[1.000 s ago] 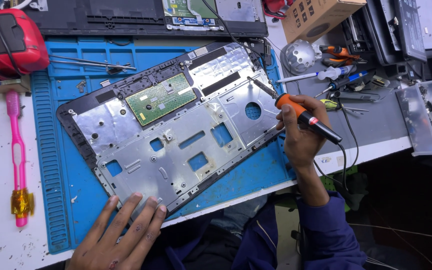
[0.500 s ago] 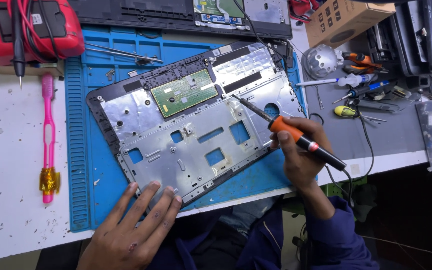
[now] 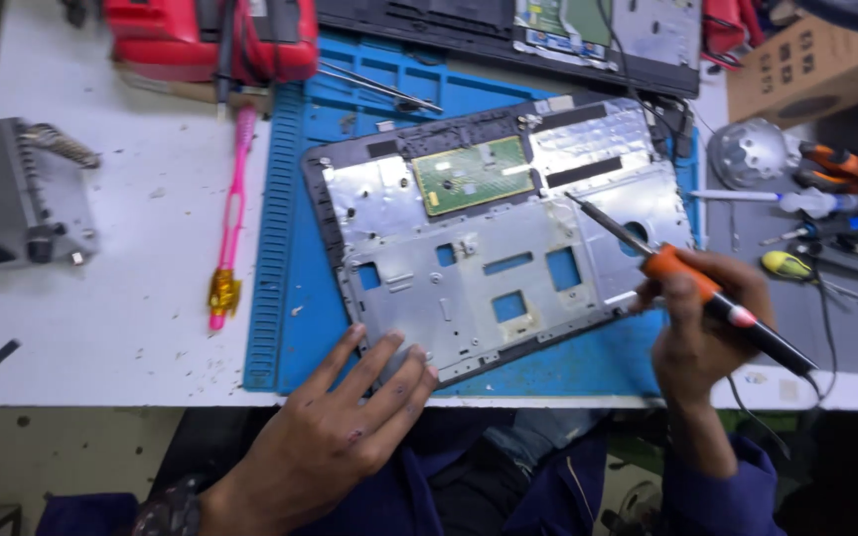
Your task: Use a soldering iron to melt components or plastic rivets on a laptop chassis for repair
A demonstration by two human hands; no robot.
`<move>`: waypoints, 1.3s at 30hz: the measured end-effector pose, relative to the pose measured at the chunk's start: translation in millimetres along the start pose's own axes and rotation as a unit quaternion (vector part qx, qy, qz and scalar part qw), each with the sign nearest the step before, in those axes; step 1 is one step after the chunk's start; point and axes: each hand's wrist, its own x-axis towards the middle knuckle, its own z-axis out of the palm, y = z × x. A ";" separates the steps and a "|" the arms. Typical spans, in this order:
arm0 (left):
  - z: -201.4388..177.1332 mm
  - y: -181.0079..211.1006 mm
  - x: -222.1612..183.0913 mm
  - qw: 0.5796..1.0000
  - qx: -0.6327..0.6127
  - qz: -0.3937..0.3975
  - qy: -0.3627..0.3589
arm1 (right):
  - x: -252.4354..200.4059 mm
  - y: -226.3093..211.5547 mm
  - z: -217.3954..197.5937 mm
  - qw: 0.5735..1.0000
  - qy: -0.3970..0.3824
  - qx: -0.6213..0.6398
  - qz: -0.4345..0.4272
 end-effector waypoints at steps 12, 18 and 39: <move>-15.4 20.2 5.5 0.974 0.145 0.033 0.170 | -58.9 -44.3 -10.0 0.989 -0.123 0.072 0.038; -11.5 25.7 -0.7 0.977 0.136 0.037 0.161 | -70.7 -28.1 -13.9 0.988 -0.142 0.026 0.061; -0.7 19.8 -8.9 0.987 0.054 0.044 0.146 | -78.0 -48.1 33.5 0.970 -0.214 0.054 0.100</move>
